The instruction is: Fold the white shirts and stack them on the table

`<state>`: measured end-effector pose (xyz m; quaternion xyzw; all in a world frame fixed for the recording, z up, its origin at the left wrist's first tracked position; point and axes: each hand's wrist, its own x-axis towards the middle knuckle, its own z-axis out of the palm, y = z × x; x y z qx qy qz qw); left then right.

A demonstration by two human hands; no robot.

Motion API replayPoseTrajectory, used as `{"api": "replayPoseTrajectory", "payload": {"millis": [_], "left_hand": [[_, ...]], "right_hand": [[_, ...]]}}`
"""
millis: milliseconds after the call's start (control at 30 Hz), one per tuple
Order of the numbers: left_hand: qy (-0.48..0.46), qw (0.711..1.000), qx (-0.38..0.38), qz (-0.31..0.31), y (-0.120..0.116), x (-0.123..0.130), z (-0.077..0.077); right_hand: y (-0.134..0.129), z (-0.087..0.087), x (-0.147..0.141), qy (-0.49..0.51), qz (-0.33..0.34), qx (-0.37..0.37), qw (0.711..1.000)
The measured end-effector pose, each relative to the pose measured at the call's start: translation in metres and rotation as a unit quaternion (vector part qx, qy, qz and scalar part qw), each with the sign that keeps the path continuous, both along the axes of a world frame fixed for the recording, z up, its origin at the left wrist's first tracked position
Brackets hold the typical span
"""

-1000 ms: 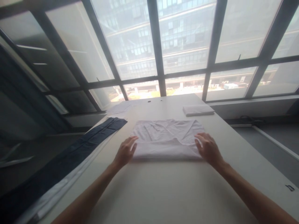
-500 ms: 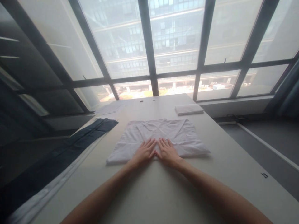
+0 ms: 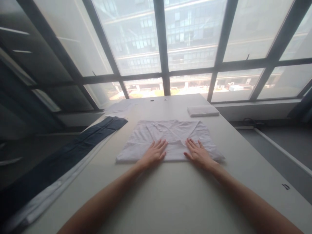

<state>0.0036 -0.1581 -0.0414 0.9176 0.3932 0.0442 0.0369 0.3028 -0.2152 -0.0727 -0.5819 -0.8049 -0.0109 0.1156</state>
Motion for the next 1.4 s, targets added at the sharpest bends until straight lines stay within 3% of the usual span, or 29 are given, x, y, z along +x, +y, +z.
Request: {"api": "replayPoseTrajectory", "payload": {"millis": [167, 300, 433, 567, 733, 800, 867, 1000, 1067, 1167, 1400], "left_hand": [[-0.003, 1.000, 0.000, 0.004, 0.000, 0.000, 0.000], [-0.011, 1.000, -0.008, 0.010, 0.000, 0.000, 0.000], [-0.011, 1.000, -0.010, 0.010, 0.000, 0.000, 0.001], [-0.013, 1.000, -0.005, 0.011, 0.000, 0.000, 0.001], [-0.016, 1.000, -0.001, 0.007, 0.001, -0.001, -0.001], [-0.014, 1.000, -0.001, 0.008, 0.001, 0.000, 0.000], [-0.011, 1.000, 0.002, 0.007, -0.001, 0.000, 0.002], [-0.004, 1.000, 0.000, -0.004, -0.004, 0.000, 0.009], [-0.001, 1.000, -0.007, -0.011, -0.005, -0.001, 0.011], [0.004, 1.000, -0.010, -0.011, -0.005, 0.000, 0.012], [-0.002, 0.999, 0.013, 0.030, -0.009, 0.001, 0.012]], "right_hand": [[0.006, -0.006, 0.002, 0.015, 0.003, 0.004, 1.000], [0.008, -0.002, 0.021, 0.024, -0.071, -0.022, 0.997], [0.008, 0.000, 0.043, 0.018, -0.150, -0.001, 0.988], [0.008, -0.004, 0.050, 0.015, -0.175, -0.003, 0.984], [0.004, 0.006, 0.038, 0.042, -0.176, 0.098, 0.979], [-0.002, 0.015, 0.024, 0.067, -0.155, 0.148, 0.974], [-0.009, 0.023, 0.004, 0.087, -0.090, 0.155, 0.980], [-0.020, 0.026, -0.036, 0.065, 0.076, 0.051, 0.994], [-0.022, 0.022, -0.046, 0.043, 0.119, -0.011, 0.992], [-0.020, 0.016, -0.049, 0.035, 0.129, -0.052, 0.990], [-0.019, 0.017, -0.046, 0.047, 0.126, -0.059, 0.989]]}}
